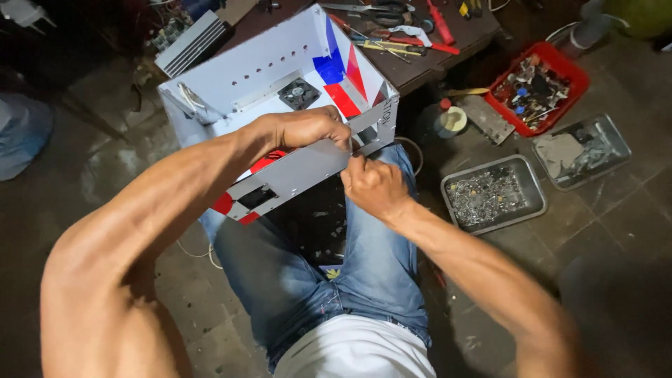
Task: Installing a cooling fan into a metal electronic enclosure using a screwdriver and screws.
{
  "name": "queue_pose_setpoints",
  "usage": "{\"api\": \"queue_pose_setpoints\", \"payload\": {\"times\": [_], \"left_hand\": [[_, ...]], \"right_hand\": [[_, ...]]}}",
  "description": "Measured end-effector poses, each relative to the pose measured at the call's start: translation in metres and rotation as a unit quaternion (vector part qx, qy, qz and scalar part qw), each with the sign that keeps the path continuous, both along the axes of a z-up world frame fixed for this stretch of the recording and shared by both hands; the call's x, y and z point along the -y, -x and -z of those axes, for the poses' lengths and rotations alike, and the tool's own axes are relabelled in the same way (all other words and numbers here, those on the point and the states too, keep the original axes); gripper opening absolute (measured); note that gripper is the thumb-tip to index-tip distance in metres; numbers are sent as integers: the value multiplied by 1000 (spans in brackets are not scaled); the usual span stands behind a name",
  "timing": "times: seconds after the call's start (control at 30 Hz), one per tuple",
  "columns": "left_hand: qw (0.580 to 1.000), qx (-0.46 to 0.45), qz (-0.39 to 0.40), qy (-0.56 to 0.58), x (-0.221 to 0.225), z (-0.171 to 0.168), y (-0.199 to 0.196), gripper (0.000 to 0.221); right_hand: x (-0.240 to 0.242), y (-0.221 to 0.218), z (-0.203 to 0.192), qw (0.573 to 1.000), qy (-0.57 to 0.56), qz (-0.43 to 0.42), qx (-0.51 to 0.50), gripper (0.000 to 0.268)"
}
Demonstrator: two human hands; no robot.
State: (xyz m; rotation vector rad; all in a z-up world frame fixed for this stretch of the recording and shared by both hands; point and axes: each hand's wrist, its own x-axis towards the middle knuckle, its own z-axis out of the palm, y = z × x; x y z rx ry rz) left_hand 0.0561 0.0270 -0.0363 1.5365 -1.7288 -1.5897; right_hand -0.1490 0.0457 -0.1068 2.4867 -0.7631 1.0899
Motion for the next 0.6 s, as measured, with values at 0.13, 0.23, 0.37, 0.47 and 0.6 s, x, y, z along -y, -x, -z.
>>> {"api": "queue_pose_setpoints", "payload": {"times": [0.13,0.23,0.37,0.47,0.6], "left_hand": [[1000,-16,-22,-13,-4,-21,10,25],[1000,-7,-7,6,4,7,-3,24],[995,-7,63,73,10,10,-13,20],[994,-45,66,70,9,10,-7,19],[995,-74,45,55,8,1,-5,21]], "right_hand": [[6,-3,23,993,-118,-7,27,18],[-11,-16,9,853,-487,33,182,27],[3,-13,-11,241,-879,-74,405,17],[2,-7,-22,180,-888,-89,414,14],[-4,-17,-4,488,-792,49,364,8]]}}
